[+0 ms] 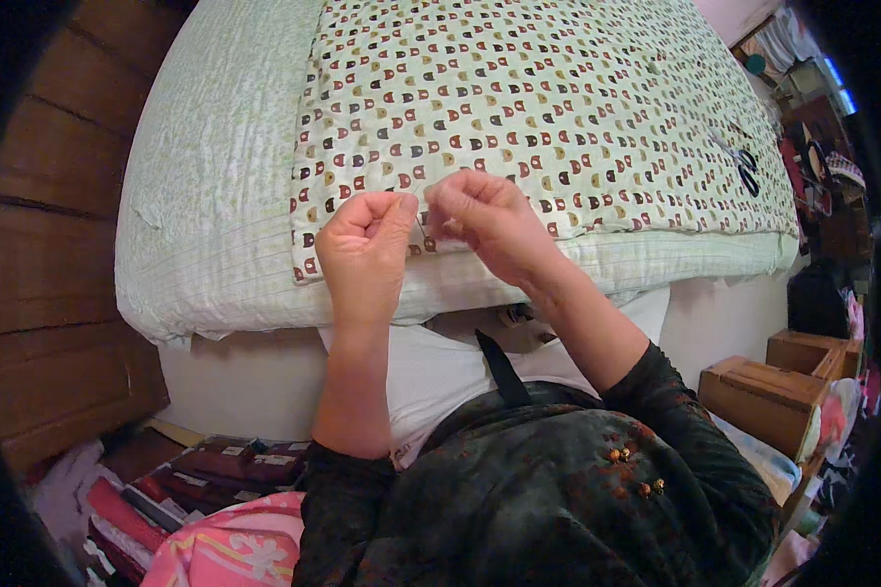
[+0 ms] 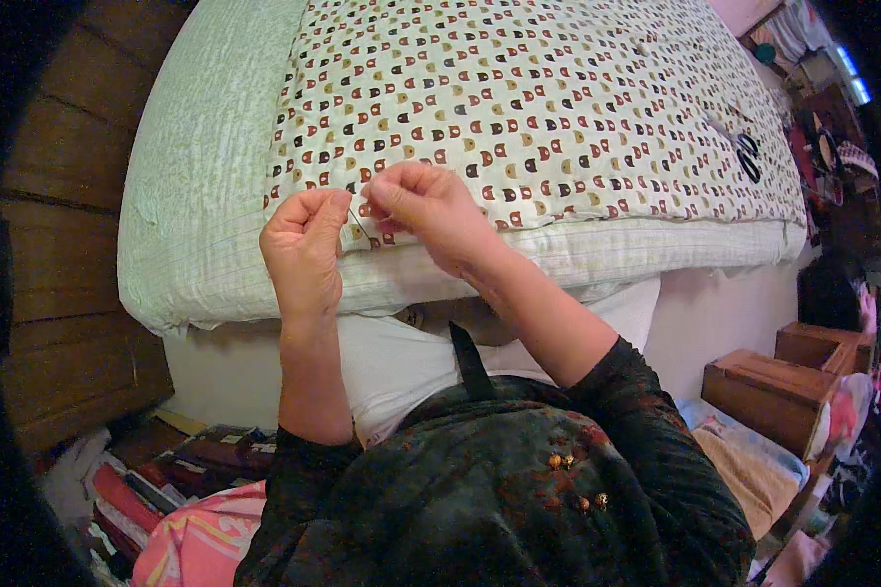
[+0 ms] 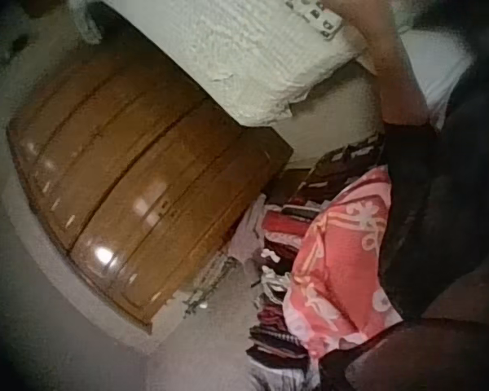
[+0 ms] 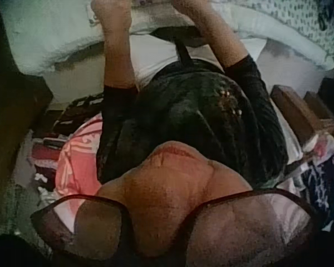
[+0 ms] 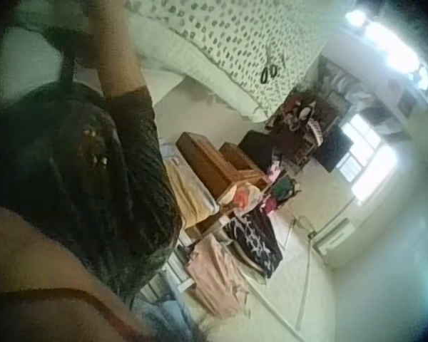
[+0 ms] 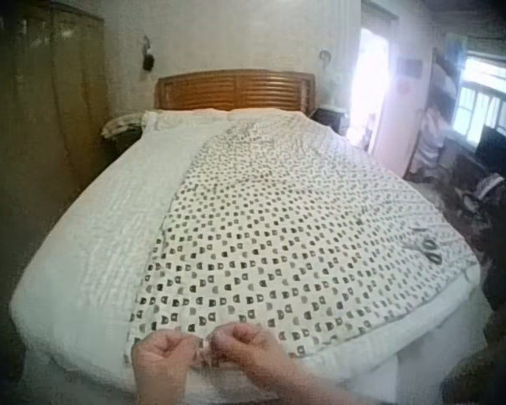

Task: The person threads a needle with white thread, then sews a patterned fabric cover on a bed. They walk to a table to retrieve a needle and thread, return to the bed, and continue stitching the cover.

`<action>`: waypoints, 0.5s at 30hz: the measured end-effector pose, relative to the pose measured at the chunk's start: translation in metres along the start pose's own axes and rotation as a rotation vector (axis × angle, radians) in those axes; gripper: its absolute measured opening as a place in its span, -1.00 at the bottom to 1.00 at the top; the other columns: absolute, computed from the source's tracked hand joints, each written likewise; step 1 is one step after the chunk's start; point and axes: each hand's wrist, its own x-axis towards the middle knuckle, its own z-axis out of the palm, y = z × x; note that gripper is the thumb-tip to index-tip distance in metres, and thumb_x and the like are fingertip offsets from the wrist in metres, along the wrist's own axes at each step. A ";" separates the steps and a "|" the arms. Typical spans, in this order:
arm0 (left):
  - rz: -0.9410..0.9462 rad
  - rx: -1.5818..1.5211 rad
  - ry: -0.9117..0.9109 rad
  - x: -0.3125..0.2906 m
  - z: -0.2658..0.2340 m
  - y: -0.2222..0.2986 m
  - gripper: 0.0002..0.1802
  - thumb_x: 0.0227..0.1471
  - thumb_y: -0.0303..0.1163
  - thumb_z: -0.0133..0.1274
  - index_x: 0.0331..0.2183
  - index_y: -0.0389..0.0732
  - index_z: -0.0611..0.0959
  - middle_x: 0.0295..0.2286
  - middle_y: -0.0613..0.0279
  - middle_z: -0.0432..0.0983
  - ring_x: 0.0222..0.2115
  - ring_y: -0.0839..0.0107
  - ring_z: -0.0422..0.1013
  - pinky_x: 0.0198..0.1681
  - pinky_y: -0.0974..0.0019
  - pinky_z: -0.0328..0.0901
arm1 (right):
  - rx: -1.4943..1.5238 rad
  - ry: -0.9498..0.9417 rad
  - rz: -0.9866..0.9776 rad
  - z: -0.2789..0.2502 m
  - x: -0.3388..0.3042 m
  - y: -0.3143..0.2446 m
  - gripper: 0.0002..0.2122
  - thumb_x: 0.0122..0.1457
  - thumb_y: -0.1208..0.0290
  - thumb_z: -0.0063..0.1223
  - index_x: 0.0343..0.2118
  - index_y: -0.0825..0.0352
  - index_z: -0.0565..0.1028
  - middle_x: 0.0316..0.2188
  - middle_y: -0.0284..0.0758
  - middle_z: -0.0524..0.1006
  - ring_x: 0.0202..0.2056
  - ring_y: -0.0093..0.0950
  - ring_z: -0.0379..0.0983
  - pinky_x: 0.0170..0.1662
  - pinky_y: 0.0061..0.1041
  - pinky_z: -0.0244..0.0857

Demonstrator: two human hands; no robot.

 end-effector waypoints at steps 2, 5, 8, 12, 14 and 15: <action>0.005 -0.070 0.005 0.000 0.002 0.004 -0.92 -0.12 -0.53 0.03 -0.57 -0.33 0.52 -0.66 0.35 0.42 -0.69 0.72 0.25 -0.64 0.64 0.16 | -0.096 -0.104 0.054 0.007 -0.008 0.003 -0.86 0.02 0.39 -0.01 -0.43 0.35 0.42 -0.53 -0.43 0.42 -0.50 -0.69 0.30 -0.38 -0.71 0.23; -0.022 -0.031 0.034 0.001 0.000 0.002 -0.92 -0.12 -0.52 0.04 -0.55 -0.34 0.53 -0.66 0.32 0.43 -0.67 0.69 0.29 -0.62 0.62 0.21 | -0.156 -0.137 0.024 0.006 -0.008 0.010 -0.87 0.01 0.42 0.01 -0.44 0.38 0.43 -0.57 -0.43 0.42 -0.54 -0.69 0.29 -0.45 -0.70 0.21; 0.006 -0.043 0.074 0.000 0.002 0.002 -0.92 -0.14 -0.51 0.06 -0.52 -0.33 0.54 -0.68 0.39 0.38 -0.70 0.74 0.18 -0.66 0.65 0.08 | -0.183 -0.108 -0.006 0.007 -0.007 0.007 -0.90 -0.01 0.46 0.02 -0.48 0.39 0.45 -0.62 -0.43 0.42 -0.58 -0.68 0.27 -0.49 -0.71 0.19; 0.057 -0.061 0.153 0.002 0.004 0.000 -0.93 -0.15 -0.51 0.06 -0.55 -0.30 0.52 -0.75 0.46 0.26 -0.78 0.76 0.04 -0.75 0.64 -0.10 | -0.060 -0.043 0.058 0.007 -0.007 0.005 -0.89 -0.03 0.47 0.04 -0.47 0.40 0.47 -0.61 -0.40 0.43 -0.58 -0.66 0.30 -0.46 -0.70 0.23; 0.038 -0.063 0.139 -0.001 0.005 0.000 -0.94 -0.14 -0.52 0.04 -0.56 -0.29 0.50 -0.76 0.46 0.26 -0.79 0.75 0.04 -0.75 0.63 -0.09 | -0.023 -0.011 0.086 0.008 -0.007 0.004 -0.89 -0.03 0.47 0.04 -0.46 0.41 0.47 -0.59 -0.39 0.44 -0.57 -0.65 0.31 -0.44 -0.69 0.26; 0.012 -0.077 0.109 -0.003 0.006 0.001 -0.94 -0.13 -0.53 0.01 -0.58 -0.28 0.49 -0.75 0.41 0.30 -0.78 0.72 0.12 -0.73 0.64 -0.02 | 0.012 -0.030 0.073 0.006 -0.008 0.005 -0.89 -0.02 0.48 0.03 -0.45 0.41 0.47 -0.58 -0.38 0.45 -0.55 -0.63 0.34 -0.42 -0.68 0.28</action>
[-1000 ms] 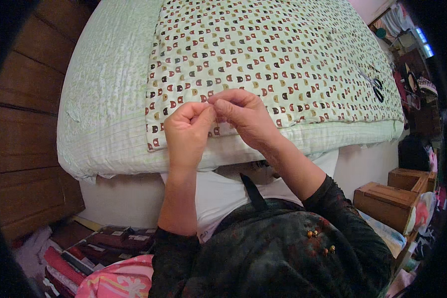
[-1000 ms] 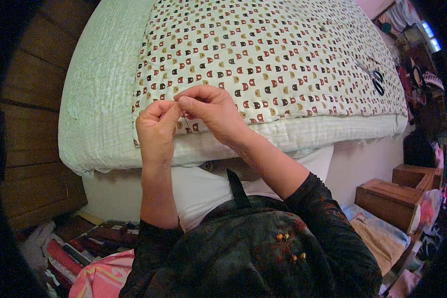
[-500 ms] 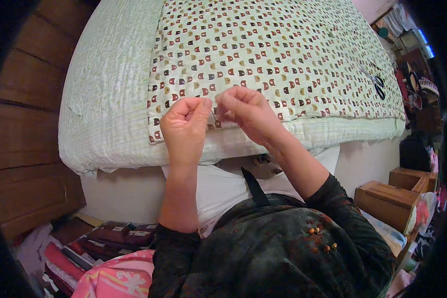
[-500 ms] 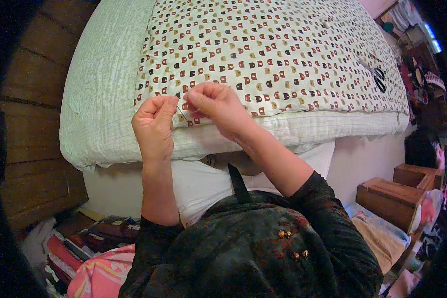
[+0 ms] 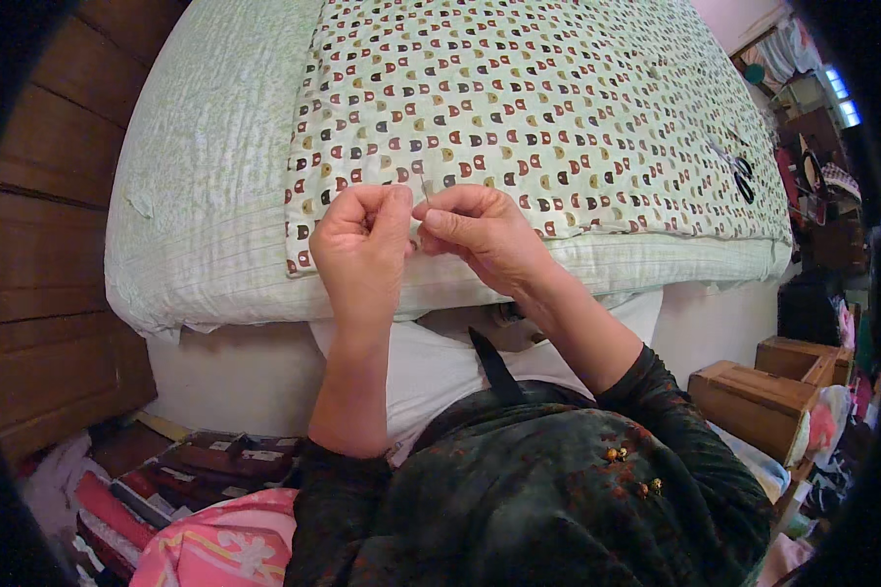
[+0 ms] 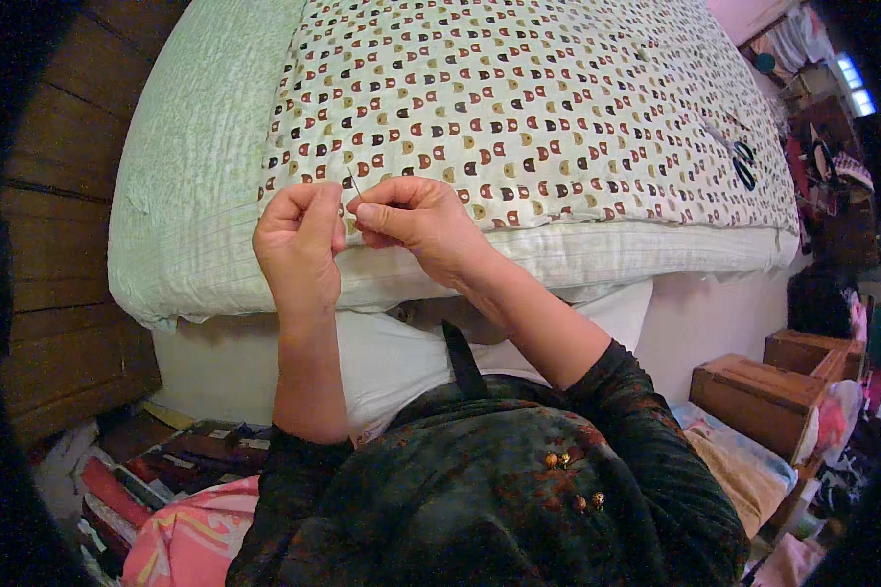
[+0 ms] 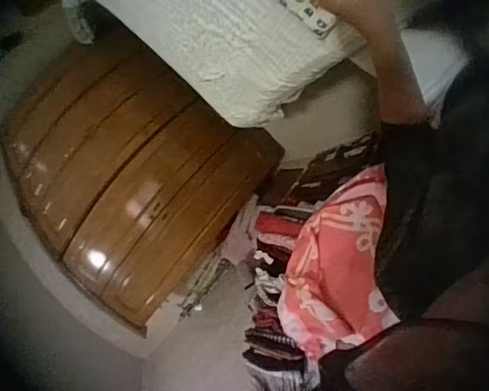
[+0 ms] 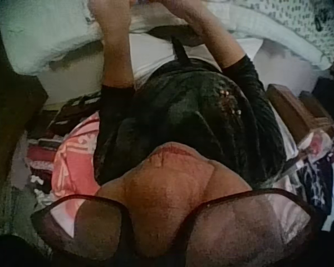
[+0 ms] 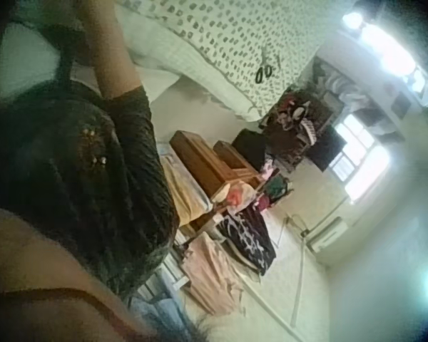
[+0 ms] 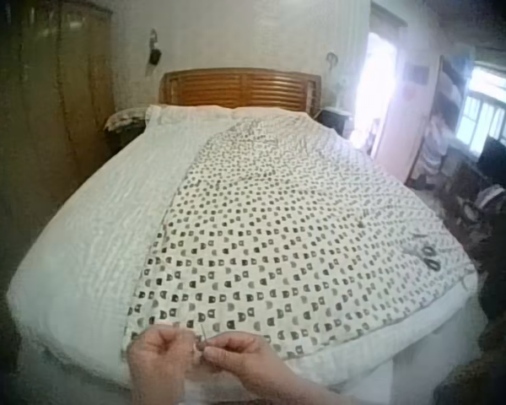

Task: The person threads a needle with white thread, then sews a patterned fabric cover on a bed. They walk to a table to retrieve a needle and thread, return to the bed, and continue stitching the cover.

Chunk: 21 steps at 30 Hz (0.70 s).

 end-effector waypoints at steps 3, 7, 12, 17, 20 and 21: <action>-0.029 -0.003 -0.048 -0.003 -0.001 -0.002 -0.92 -0.12 -0.53 0.01 -0.58 -0.31 0.50 -0.68 0.33 0.41 -0.73 0.69 0.28 -0.67 0.63 0.18 | 0.036 -0.010 -0.001 -0.002 0.002 0.002 -0.89 -0.01 0.49 0.02 -0.44 0.42 0.47 -0.56 -0.36 0.45 -0.54 -0.63 0.35 -0.42 -0.67 0.28; -0.001 0.064 -0.039 -0.006 0.001 0.003 -0.92 -0.13 -0.54 0.00 -0.59 -0.32 0.49 -0.72 0.33 0.41 -0.71 0.68 0.32 -0.63 0.63 0.22 | 0.043 0.000 0.009 -0.002 0.002 0.003 -0.89 -0.01 0.50 0.01 -0.44 0.43 0.46 -0.55 -0.35 0.45 -0.52 -0.62 0.35 -0.41 -0.66 0.28; 0.001 0.091 -0.039 -0.006 0.003 0.002 -0.91 -0.13 -0.55 0.01 -0.61 -0.32 0.49 -0.72 0.33 0.41 -0.71 0.69 0.32 -0.64 0.63 0.22 | 0.040 -0.007 0.007 -0.006 0.002 0.003 -0.88 -0.02 0.50 0.02 -0.43 0.45 0.46 -0.53 -0.33 0.46 -0.50 -0.62 0.36 -0.38 -0.66 0.29; 0.014 0.091 -0.026 -0.006 0.007 0.002 -0.90 -0.14 -0.55 0.02 -0.62 -0.31 0.48 -0.72 0.36 0.40 -0.71 0.70 0.31 -0.66 0.63 0.21 | 0.034 -0.031 0.000 -0.009 0.002 0.004 -0.87 -0.02 0.49 0.02 -0.43 0.45 0.46 -0.52 -0.32 0.47 -0.48 -0.61 0.37 -0.37 -0.65 0.29; 0.016 0.065 -0.024 -0.006 0.008 0.000 -0.90 -0.15 -0.56 0.03 -0.63 -0.31 0.48 -0.73 0.37 0.38 -0.72 0.71 0.30 -0.67 0.64 0.20 | 0.040 -0.042 -0.009 -0.010 0.002 0.003 -0.87 -0.02 0.49 0.03 -0.43 0.46 0.45 -0.52 -0.31 0.47 -0.47 -0.59 0.38 -0.35 -0.64 0.30; 0.015 0.053 -0.025 -0.006 0.008 0.000 -0.90 -0.15 -0.56 0.03 -0.63 -0.31 0.48 -0.73 0.38 0.38 -0.72 0.71 0.30 -0.67 0.64 0.20 | 0.037 -0.042 -0.011 -0.010 0.001 0.003 -0.87 -0.02 0.49 0.03 -0.43 0.46 0.45 -0.52 -0.31 0.47 -0.46 -0.59 0.39 -0.34 -0.63 0.31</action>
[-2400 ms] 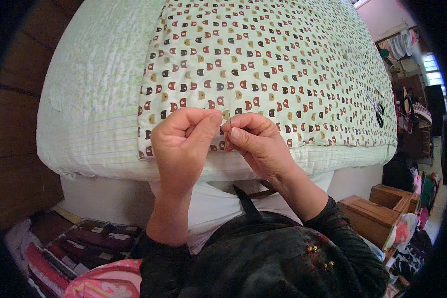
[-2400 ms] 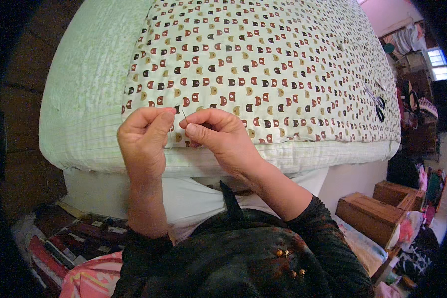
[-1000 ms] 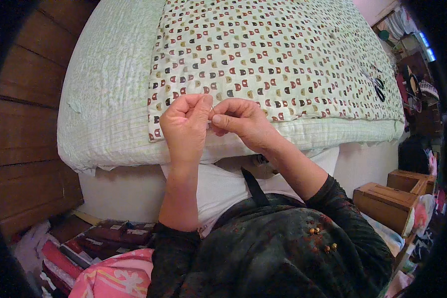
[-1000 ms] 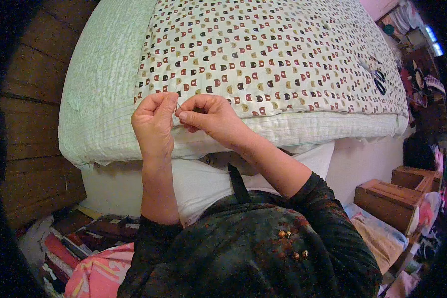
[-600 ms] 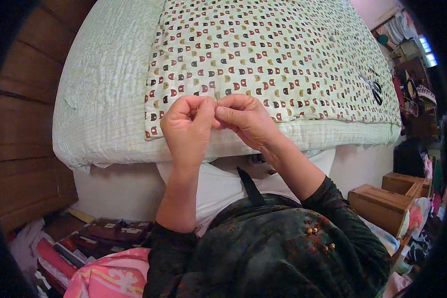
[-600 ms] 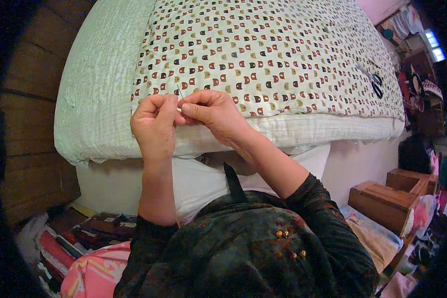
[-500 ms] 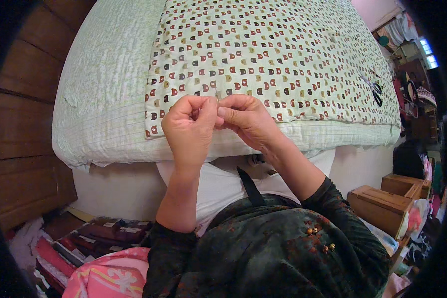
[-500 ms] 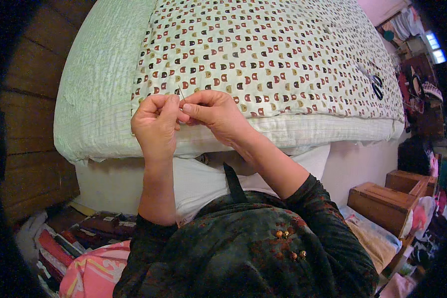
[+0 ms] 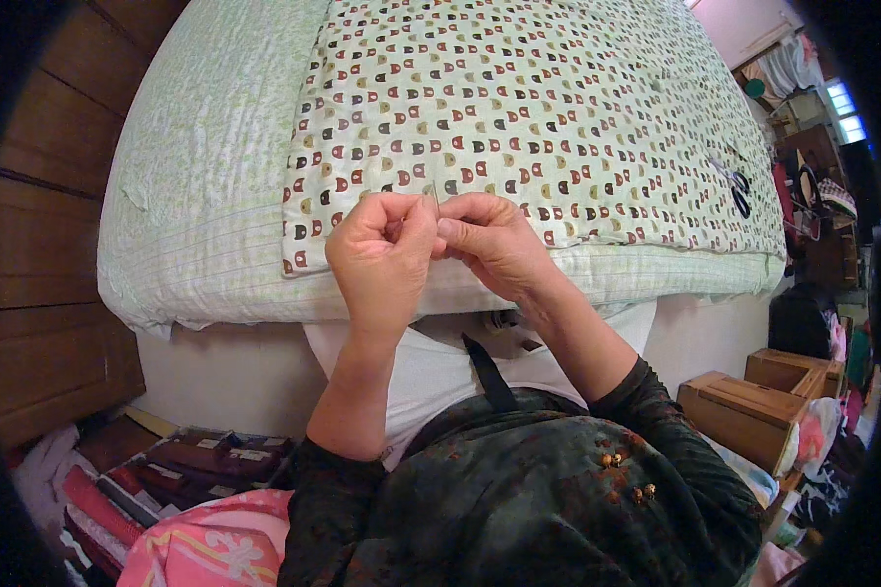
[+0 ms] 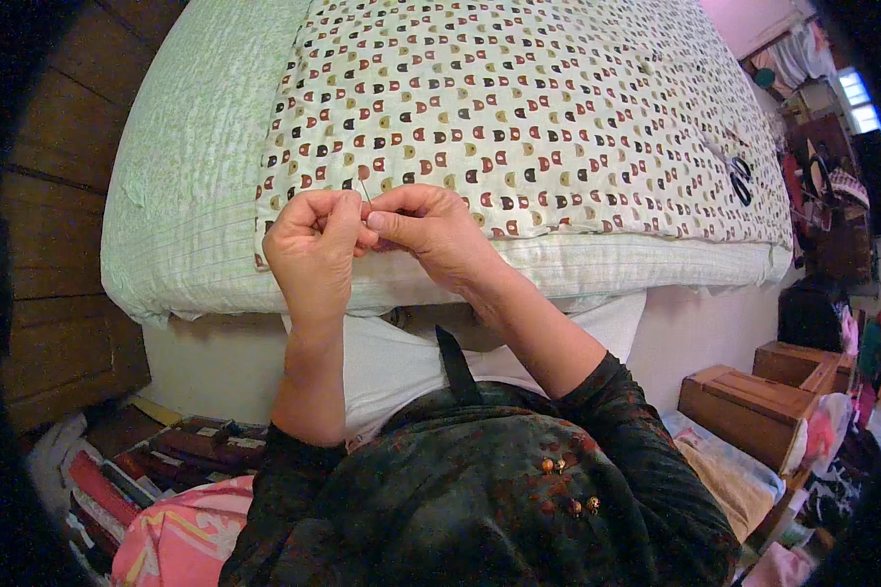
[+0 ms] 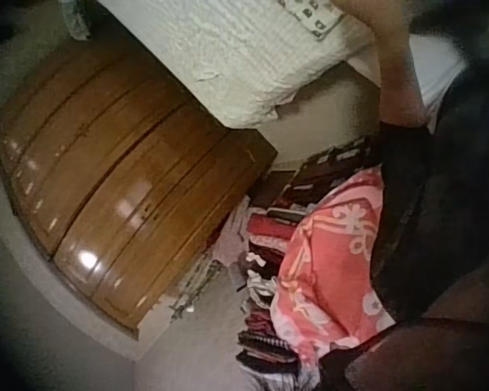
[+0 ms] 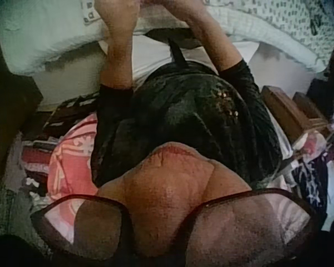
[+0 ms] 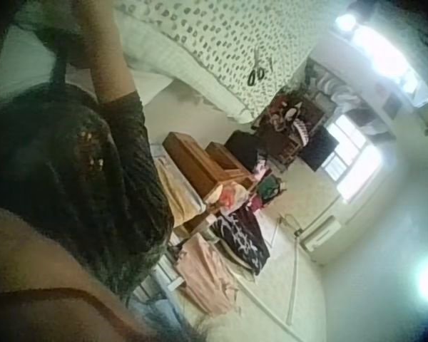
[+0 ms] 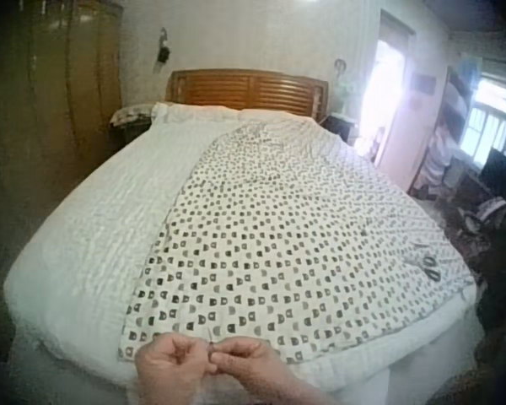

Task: The person threads a needle with white thread, then sews a patterned fabric cover on a bed. They walk to a table to retrieve a needle and thread, return to the bed, and continue stitching the cover.

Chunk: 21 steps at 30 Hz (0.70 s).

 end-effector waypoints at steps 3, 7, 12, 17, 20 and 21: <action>0.001 -0.009 0.000 0.000 0.000 -0.002 -0.90 -0.15 -0.56 0.03 -0.63 -0.31 0.48 -0.73 0.38 0.38 -0.73 0.71 0.29 -0.68 0.64 0.20 | -0.012 -0.013 -0.017 -0.003 0.000 0.002 -0.87 -0.02 0.49 0.03 -0.43 0.46 0.45 -0.52 -0.30 0.48 -0.45 -0.57 0.40 -0.33 -0.62 0.32; 0.010 0.024 0.002 0.001 -0.001 -0.004 -0.90 -0.15 -0.56 0.04 -0.63 -0.31 0.48 -0.73 0.39 0.38 -0.72 0.72 0.29 -0.68 0.64 0.20 | -0.030 -0.007 -0.017 -0.001 0.000 0.001 -0.87 -0.02 0.49 0.03 -0.43 0.45 0.45 -0.51 -0.30 0.48 -0.46 -0.57 0.40 -0.33 -0.62 0.32; 0.006 0.004 -0.004 0.000 -0.001 -0.005 -0.92 -0.13 -0.55 0.01 -0.60 -0.31 0.49 -0.70 0.32 0.40 -0.73 0.68 0.30 -0.68 0.63 0.21 | -0.005 0.013 -0.025 -0.001 0.000 0.003 -0.88 -0.02 0.50 0.03 -0.44 0.45 0.45 -0.51 -0.29 0.48 -0.46 -0.57 0.41 -0.33 -0.62 0.33; 0.025 0.006 0.010 0.000 -0.001 -0.006 -0.89 -0.15 -0.56 0.03 -0.63 -0.32 0.48 -0.73 0.39 0.38 -0.72 0.72 0.29 -0.68 0.64 0.19 | 0.021 0.007 -0.009 -0.002 0.001 0.004 -0.87 -0.02 0.50 0.03 -0.43 0.46 0.45 -0.51 -0.29 0.48 -0.46 -0.57 0.41 -0.34 -0.62 0.34; 0.016 -0.004 0.012 0.000 -0.001 -0.004 -0.90 -0.15 -0.56 0.03 -0.63 -0.32 0.49 -0.73 0.38 0.38 -0.72 0.72 0.29 -0.68 0.64 0.19 | 0.011 0.007 -0.009 -0.002 0.001 0.003 -0.87 -0.02 0.50 0.04 -0.43 0.46 0.45 -0.51 -0.29 0.48 -0.46 -0.57 0.41 -0.35 -0.63 0.34; 0.017 -0.009 0.011 0.000 0.000 -0.004 -0.90 -0.15 -0.56 0.03 -0.63 -0.32 0.49 -0.73 0.38 0.38 -0.72 0.72 0.29 -0.68 0.64 0.19 | 0.006 0.006 -0.011 -0.002 0.001 0.003 -0.87 -0.03 0.50 0.04 -0.43 0.46 0.45 -0.51 -0.29 0.48 -0.46 -0.57 0.41 -0.35 -0.63 0.34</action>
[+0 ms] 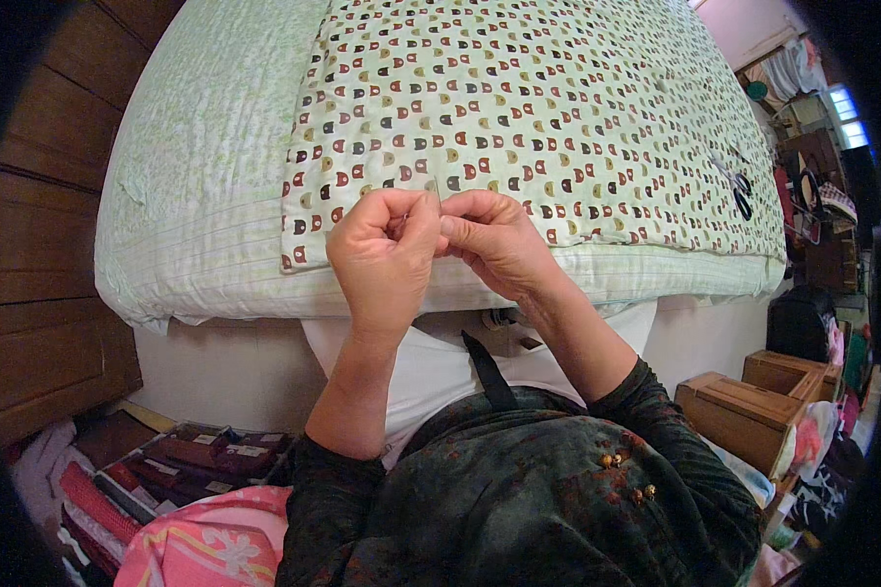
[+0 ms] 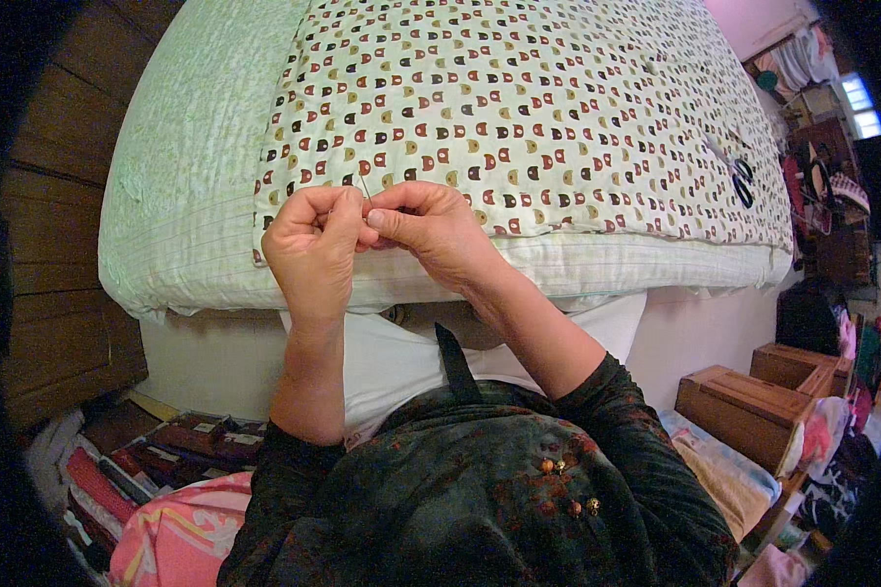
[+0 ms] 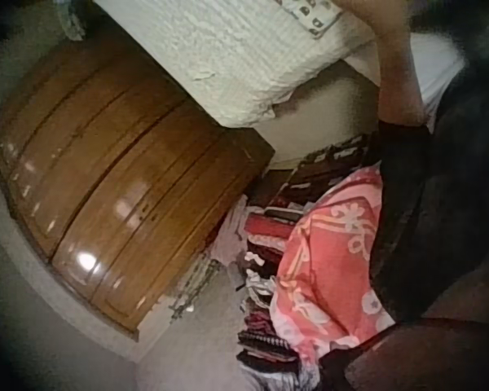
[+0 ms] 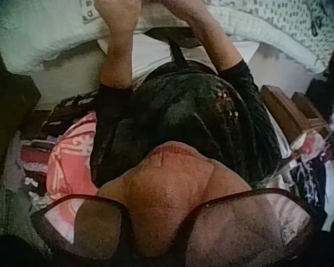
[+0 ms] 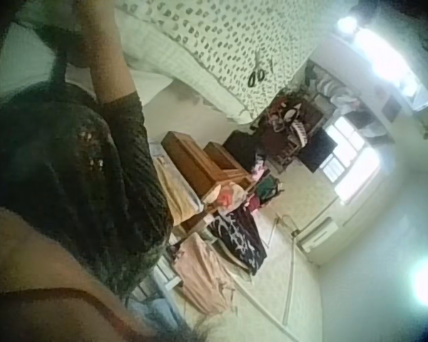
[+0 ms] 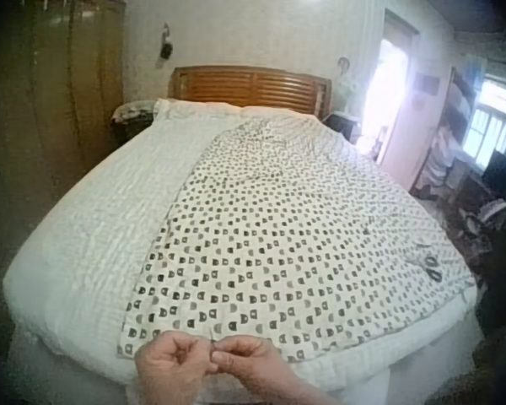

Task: The person threads a needle with white thread, then sews a patterned fabric cover on a bed. They walk to a table to retrieve a needle and thread, return to the bed, and continue stitching the cover.

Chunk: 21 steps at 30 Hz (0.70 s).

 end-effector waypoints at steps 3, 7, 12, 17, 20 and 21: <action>0.002 0.000 0.003 0.000 0.000 -0.001 -0.90 -0.15 -0.57 0.02 -0.63 -0.32 0.49 -0.73 0.38 0.38 -0.72 0.71 0.29 -0.68 0.64 0.20 | -0.008 0.004 -0.012 -0.001 0.000 0.002 -0.87 -0.03 0.50 0.04 -0.44 0.45 0.45 -0.51 -0.30 0.48 -0.46 -0.57 0.40 -0.35 -0.63 0.33; -0.001 -0.009 0.018 0.000 0.000 -0.002 -0.90 -0.15 -0.57 0.02 -0.63 -0.32 0.48 -0.73 0.39 0.39 -0.72 0.71 0.29 -0.68 0.64 0.20 | -0.034 0.002 -0.012 0.000 0.000 0.001 -0.88 -0.04 0.51 0.05 -0.44 0.44 0.45 -0.52 -0.31 0.48 -0.47 -0.58 0.40 -0.35 -0.64 0.33; -0.001 -0.009 0.004 0.000 0.000 -0.002 -0.89 -0.15 -0.57 0.03 -0.64 -0.31 0.47 -0.73 0.39 0.38 -0.73 0.72 0.29 -0.68 0.64 0.19 | -0.043 -0.004 -0.035 -0.002 0.000 0.002 -0.89 -0.04 0.52 0.05 -0.45 0.44 0.46 -0.52 -0.32 0.48 -0.46 -0.59 0.40 -0.35 -0.64 0.32; 0.009 0.008 0.020 0.000 0.000 -0.003 -0.88 -0.15 -0.57 0.03 -0.64 -0.31 0.47 -0.74 0.40 0.37 -0.73 0.73 0.28 -0.69 0.65 0.17 | -0.040 0.003 -0.035 0.000 0.000 0.001 -0.89 -0.05 0.52 0.06 -0.45 0.44 0.46 -0.52 -0.32 0.48 -0.47 -0.59 0.40 -0.35 -0.64 0.32; 0.032 0.031 0.014 0.000 0.000 -0.005 -0.90 -0.14 -0.57 0.02 -0.63 -0.31 0.47 -0.73 0.37 0.38 -0.73 0.71 0.28 -0.68 0.64 0.18 | -0.028 0.012 -0.039 0.000 -0.001 0.001 -0.89 -0.05 0.52 0.06 -0.46 0.44 0.46 -0.52 -0.32 0.48 -0.47 -0.59 0.40 -0.35 -0.64 0.32; 0.046 0.032 0.004 0.000 -0.001 -0.006 -0.91 -0.14 -0.57 0.01 -0.61 -0.31 0.48 -0.71 0.34 0.39 -0.73 0.69 0.29 -0.67 0.63 0.21 | -0.026 0.013 -0.041 0.000 -0.001 0.001 -0.89 -0.05 0.52 0.06 -0.46 0.45 0.46 -0.52 -0.32 0.48 -0.47 -0.59 0.40 -0.35 -0.64 0.32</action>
